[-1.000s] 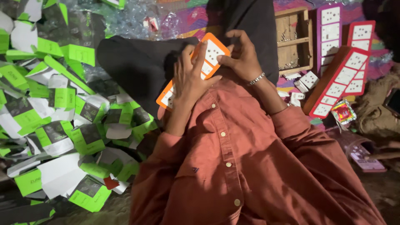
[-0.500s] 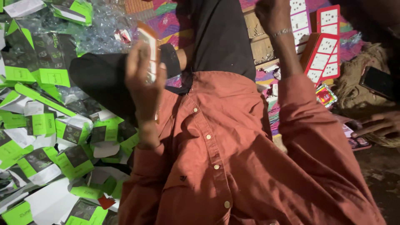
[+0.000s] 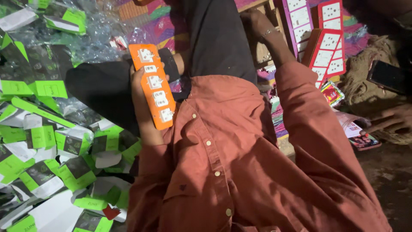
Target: The person assembles a power strip by inserting white socket modules into an orange housing. They repeatedly pick up sockets, align them, and press them into place while sitting on the floor surrounded by packaging materials.
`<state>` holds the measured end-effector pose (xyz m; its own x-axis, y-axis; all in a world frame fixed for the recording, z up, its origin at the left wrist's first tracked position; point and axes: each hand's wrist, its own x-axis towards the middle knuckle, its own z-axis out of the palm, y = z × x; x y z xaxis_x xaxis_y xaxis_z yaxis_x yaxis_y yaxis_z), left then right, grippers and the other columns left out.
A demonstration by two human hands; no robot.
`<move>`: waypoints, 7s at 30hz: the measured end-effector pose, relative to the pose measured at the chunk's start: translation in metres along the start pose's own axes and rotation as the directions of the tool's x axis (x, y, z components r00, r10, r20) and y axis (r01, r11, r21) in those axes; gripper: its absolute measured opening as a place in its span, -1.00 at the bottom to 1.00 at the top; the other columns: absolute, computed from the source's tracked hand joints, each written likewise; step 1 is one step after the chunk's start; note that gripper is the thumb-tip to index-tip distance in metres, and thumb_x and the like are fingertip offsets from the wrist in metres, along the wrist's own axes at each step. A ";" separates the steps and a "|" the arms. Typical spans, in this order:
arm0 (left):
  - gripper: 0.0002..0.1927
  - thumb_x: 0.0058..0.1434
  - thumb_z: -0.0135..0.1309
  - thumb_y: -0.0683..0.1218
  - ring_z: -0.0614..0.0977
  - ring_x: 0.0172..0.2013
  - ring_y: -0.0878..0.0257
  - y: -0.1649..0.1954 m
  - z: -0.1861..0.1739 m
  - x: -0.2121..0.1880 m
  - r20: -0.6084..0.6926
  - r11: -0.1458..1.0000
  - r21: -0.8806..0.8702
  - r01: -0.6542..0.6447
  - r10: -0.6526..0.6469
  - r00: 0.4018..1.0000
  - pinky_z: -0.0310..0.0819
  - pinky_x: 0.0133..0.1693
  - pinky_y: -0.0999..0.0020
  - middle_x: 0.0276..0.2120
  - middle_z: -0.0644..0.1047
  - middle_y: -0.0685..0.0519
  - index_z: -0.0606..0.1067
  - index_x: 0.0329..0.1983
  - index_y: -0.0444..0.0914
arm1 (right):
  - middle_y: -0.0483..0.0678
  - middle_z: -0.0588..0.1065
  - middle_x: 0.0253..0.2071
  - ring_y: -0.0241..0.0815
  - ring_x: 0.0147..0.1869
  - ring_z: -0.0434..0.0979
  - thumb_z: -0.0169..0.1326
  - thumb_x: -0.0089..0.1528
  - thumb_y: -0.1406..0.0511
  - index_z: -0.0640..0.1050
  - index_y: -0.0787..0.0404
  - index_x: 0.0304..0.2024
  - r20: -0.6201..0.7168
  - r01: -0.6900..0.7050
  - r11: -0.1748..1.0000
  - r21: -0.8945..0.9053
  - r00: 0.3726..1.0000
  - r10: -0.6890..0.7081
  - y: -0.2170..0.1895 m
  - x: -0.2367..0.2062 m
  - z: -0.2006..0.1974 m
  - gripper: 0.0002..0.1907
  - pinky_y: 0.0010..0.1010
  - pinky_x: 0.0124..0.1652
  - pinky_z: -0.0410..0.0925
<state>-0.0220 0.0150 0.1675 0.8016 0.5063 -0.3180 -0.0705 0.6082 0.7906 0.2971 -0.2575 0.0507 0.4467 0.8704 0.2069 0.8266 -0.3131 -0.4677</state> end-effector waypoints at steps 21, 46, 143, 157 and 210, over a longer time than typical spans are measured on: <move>-0.47 0.30 -0.08 0.02 0.62 0.03 0.04 -0.015 -0.012 0.021 -0.041 0.998 -0.012 0.060 -0.061 0.997 0.63 -0.05 0.11 0.07 0.51 -0.16 0.29 0.30 -0.25 | 0.21 0.58 -0.37 0.18 -0.31 0.64 0.15 0.20 0.20 0.66 0.23 -0.30 0.404 -0.047 0.896 -0.442 0.881 0.246 0.007 0.031 0.003 -0.77 -0.14 -0.32 0.48; -0.53 0.40 -0.12 0.00 0.64 0.00 0.03 -0.019 -0.024 0.016 0.027 0.999 0.028 -0.024 0.024 0.999 0.63 0.00 0.11 0.03 0.53 -0.21 0.29 0.30 -0.31 | 0.15 0.62 -0.30 0.08 -0.26 0.67 0.20 0.18 0.20 0.68 0.22 -0.32 0.481 -0.016 0.846 -0.532 0.817 0.318 0.011 0.027 -0.009 -0.79 -0.16 -0.24 0.50; -0.33 0.20 0.06 -0.19 0.61 -0.16 0.24 -0.094 -0.090 0.089 0.229 0.999 -0.021 -0.025 0.029 0.973 0.55 -0.11 0.35 -0.05 0.54 -0.05 0.24 0.42 -0.26 | 0.07 0.52 -0.21 0.11 -0.10 0.56 0.12 0.30 0.38 0.52 0.30 -0.19 -0.291 0.129 0.932 0.340 0.956 -0.026 -0.221 0.119 0.075 -0.91 -0.17 -0.09 0.43; -0.29 0.22 0.07 -0.21 0.62 -0.17 0.17 -0.091 -0.089 0.084 0.229 0.998 -0.059 -0.003 0.016 0.973 0.57 -0.13 0.29 -0.04 0.53 -0.12 0.21 0.46 -0.24 | 0.04 0.55 -0.21 -0.02 -0.13 0.60 0.19 0.23 0.41 0.57 0.32 -0.23 -0.252 0.109 0.894 0.435 0.968 0.004 -0.218 0.118 0.075 -0.91 -0.28 -0.13 0.46; -0.33 0.20 0.03 -0.21 0.62 -0.12 0.19 -0.096 -0.089 0.088 0.243 1.000 -0.008 -0.023 0.024 0.970 0.57 -0.07 0.30 -0.03 0.54 -0.07 0.23 0.41 -0.26 | 0.00 0.55 -0.23 0.03 -0.09 0.55 0.23 0.16 0.34 0.59 0.24 -0.28 -0.121 -0.002 0.918 0.398 0.991 0.055 -0.209 0.127 0.068 -0.89 -0.21 -0.05 0.40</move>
<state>0.0026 0.0560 0.0164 0.9199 0.3571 -0.1619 -0.0936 0.6010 0.7938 0.1578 -0.0562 0.1164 0.5295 0.7996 0.2834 0.6214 -0.1381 -0.7712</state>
